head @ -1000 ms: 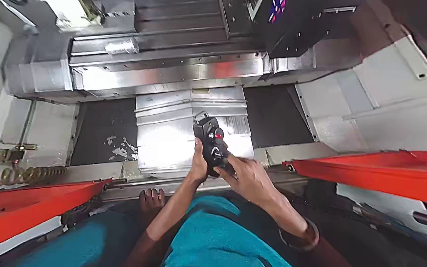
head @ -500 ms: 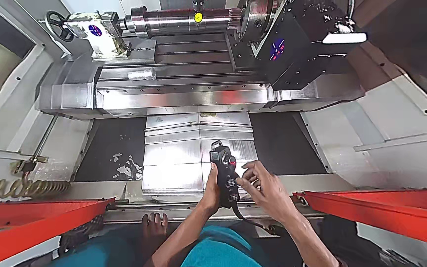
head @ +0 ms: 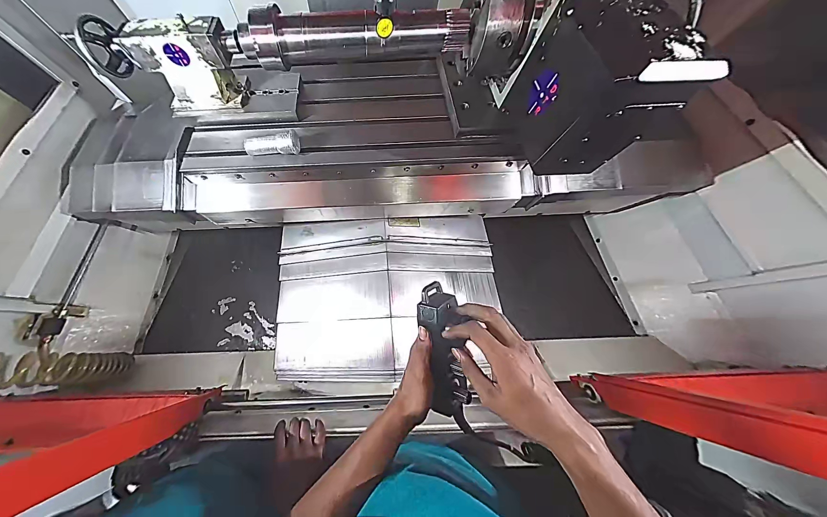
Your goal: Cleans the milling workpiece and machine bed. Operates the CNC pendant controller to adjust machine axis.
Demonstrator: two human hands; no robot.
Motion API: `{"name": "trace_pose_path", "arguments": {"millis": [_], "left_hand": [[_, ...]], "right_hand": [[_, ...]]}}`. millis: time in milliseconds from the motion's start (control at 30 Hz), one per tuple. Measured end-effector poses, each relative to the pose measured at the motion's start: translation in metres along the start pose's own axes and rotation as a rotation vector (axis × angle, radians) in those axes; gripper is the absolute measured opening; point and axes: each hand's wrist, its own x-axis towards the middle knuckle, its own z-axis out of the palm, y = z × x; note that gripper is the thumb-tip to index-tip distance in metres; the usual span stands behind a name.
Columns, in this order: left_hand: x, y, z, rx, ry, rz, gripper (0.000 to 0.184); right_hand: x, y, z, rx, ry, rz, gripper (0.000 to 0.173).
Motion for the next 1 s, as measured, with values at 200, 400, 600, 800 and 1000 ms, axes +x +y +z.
{"name": "trace_pose_path", "arguments": {"millis": [200, 400, 600, 800, 1000], "left_hand": [[0.0, 0.001, -0.002, -0.045, -0.036, 0.018, 0.083], [-0.004, -0.001, -0.006, -0.044, -0.101, 0.06, 0.091], [-0.003, -0.001, -0.01, -0.042, -0.088, 0.088, 0.093], [-0.006, -0.001, -0.004, 0.013, -0.135, 0.1, 0.088], [-0.005, -0.005, -0.005, 0.002, -0.184, 0.086, 0.092]], "right_hand": [[-0.001, 0.001, 0.006, 0.119, 0.168, 0.259, 0.035], [0.002, -0.01, 0.0, 0.461, 0.198, 0.377, 0.016], [-0.016, 0.004, -0.006, 0.331, -0.013, 0.233, 0.018], [-0.013, 0.005, -0.015, 0.21, 0.025, 0.119, 0.018], [-0.012, 0.011, -0.024, 0.02, 0.081, 0.068, 0.019]]}}
